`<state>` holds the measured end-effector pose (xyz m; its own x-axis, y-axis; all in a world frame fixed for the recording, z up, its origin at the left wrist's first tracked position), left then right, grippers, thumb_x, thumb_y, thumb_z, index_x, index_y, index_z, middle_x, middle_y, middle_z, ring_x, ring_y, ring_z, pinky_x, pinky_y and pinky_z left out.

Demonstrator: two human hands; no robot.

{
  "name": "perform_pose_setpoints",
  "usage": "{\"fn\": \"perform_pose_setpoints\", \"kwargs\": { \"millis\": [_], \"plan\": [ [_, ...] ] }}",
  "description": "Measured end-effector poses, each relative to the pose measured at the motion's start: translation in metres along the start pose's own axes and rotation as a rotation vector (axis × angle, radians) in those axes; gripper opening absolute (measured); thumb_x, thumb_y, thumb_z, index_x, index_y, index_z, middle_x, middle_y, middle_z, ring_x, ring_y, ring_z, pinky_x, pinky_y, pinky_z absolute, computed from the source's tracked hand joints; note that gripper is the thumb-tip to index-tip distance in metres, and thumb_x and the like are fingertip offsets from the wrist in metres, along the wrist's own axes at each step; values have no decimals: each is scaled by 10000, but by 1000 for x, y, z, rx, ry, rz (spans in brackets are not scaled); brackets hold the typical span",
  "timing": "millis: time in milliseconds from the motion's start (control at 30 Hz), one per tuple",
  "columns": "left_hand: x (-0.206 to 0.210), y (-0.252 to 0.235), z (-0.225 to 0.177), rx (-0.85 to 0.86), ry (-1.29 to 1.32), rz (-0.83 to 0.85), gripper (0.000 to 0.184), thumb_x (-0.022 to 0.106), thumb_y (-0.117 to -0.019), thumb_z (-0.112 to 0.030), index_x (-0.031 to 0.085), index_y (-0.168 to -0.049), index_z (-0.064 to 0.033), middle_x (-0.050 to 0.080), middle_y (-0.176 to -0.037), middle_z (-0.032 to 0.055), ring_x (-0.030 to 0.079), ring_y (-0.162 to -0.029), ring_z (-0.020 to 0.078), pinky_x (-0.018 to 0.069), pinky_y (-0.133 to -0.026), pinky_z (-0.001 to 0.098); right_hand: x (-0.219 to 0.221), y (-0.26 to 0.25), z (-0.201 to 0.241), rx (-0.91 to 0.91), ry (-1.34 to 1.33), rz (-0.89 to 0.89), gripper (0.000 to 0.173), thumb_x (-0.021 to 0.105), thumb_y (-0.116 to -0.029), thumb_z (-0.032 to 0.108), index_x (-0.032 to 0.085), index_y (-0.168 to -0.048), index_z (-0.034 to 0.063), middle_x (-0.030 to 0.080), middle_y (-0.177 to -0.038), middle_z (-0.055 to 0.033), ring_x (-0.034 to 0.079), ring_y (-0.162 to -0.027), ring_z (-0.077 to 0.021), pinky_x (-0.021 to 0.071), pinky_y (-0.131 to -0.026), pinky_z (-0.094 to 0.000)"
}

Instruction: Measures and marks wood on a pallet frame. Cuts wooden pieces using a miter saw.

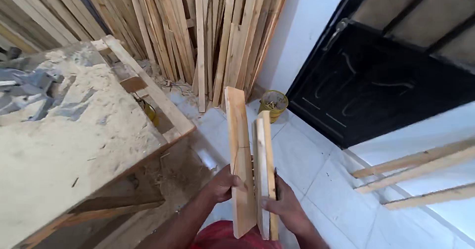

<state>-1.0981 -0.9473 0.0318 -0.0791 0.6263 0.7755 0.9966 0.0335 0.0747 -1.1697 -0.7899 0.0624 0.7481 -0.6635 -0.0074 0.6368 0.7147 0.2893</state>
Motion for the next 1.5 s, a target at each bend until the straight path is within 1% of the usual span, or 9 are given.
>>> {"fn": "perform_pose_setpoints", "kwargs": {
  "millis": [133, 267, 433, 567, 867, 967, 1067, 1267, 1500],
  "plan": [
    [-55, -118, -45, 96, 100, 132, 733, 861, -823, -321, 542, -1455, -129, 669, -1318, 114, 675, -1165, 247, 560, -1012, 438, -44, -151, 30, -20, 25, 123, 971, 898, -676, 399, 447, -1433, -11, 715, -1185, -73, 711, -1073, -179, 629, -894, -363],
    [-96, -212, -103, 180, 38, -140, 565, 875, -794, -328, 636, -1268, -136, 752, -1133, 60, 733, -1018, 196, 610, -913, 413, -63, -296, 73, 87, 391, 206, 1074, 887, -657, 484, 410, -1542, 106, 699, -1235, -25, 703, -1058, -136, 624, -885, -386],
    [-141, -288, -213, 295, -76, -447, 632, 875, -733, -173, 540, -1252, -44, 735, -1048, 50, 721, -945, 158, 610, -858, 377, -16, -440, 148, 103, 816, 298, 1183, 885, -677, 498, 285, -1610, 86, 655, -1322, -151, 694, -1096, -290, 580, -922, -547],
    [-213, -310, -294, 442, -74, -614, 613, 843, -737, -104, 529, -1260, -37, 735, -1051, 44, 720, -940, 150, 608, -860, 368, 45, -555, 171, 2, 841, 461, 1203, 907, -666, 489, 290, -1601, 50, 642, -1330, -178, 688, -1101, -304, 576, -929, -550],
    [-397, -308, -502, 675, 15, -906, 730, 891, -756, -284, 509, -1314, -7, 733, -1095, 114, 733, -973, 237, 620, -875, 444, 214, -803, 225, -69, 767, 704, 1129, 919, -647, 366, 360, -1582, 72, 673, -1298, -163, 701, -1098, -267, 587, -933, -524],
    [-446, -281, -576, 753, 45, -921, 741, 808, -813, -218, 446, -1416, 14, 632, -1349, 199, 695, -1078, 321, 587, -913, 492, 263, -869, 262, -94, 867, 752, 1138, 902, -673, 459, 344, -1595, 94, 679, -1294, -160, 704, -1094, -288, 584, -929, -551],
    [-475, -242, -635, 851, 39, -989, 703, 782, -821, -247, 469, -1403, -8, 620, -1365, 216, 698, -1066, 350, 591, -902, 515, 322, -931, 294, -174, 960, 804, 1132, 876, -687, 502, 342, -1597, 95, 682, -1275, -161, 699, -1079, -301, 576, -915, -569],
    [-531, -173, -676, 1036, 88, -1115, 668, 790, -838, -252, 504, -1386, 3, 601, -1385, 264, 671, -1138, 434, 571, -945, 589, 492, -1040, 324, -433, 1171, 1008, 1114, 837, -649, 581, 384, -1586, 184, 688, -1283, -70, 703, -1070, -235, 595, -880, -544],
    [-602, -109, -680, 1267, 170, -1470, 651, 817, -815, -340, 587, -1350, -48, 654, -1299, 259, 706, -1056, 410, 596, -896, 573, 771, -1119, 312, -869, 1434, 1438, 1052, 782, -717, 603, 373, -1589, 180, 648, -1337, -84, 683, -1107, -271, 572, -917, -550]
  ]
}}
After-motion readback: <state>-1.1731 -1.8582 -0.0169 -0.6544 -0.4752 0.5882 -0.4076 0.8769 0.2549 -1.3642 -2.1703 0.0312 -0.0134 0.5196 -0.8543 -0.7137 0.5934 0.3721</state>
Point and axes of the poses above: each hand's wrist, its own y-axis away from the middle knuckle, its own x-axis out of the palm, z = x × y, the point moved 7 cm from there along -y, towards the middle knuckle
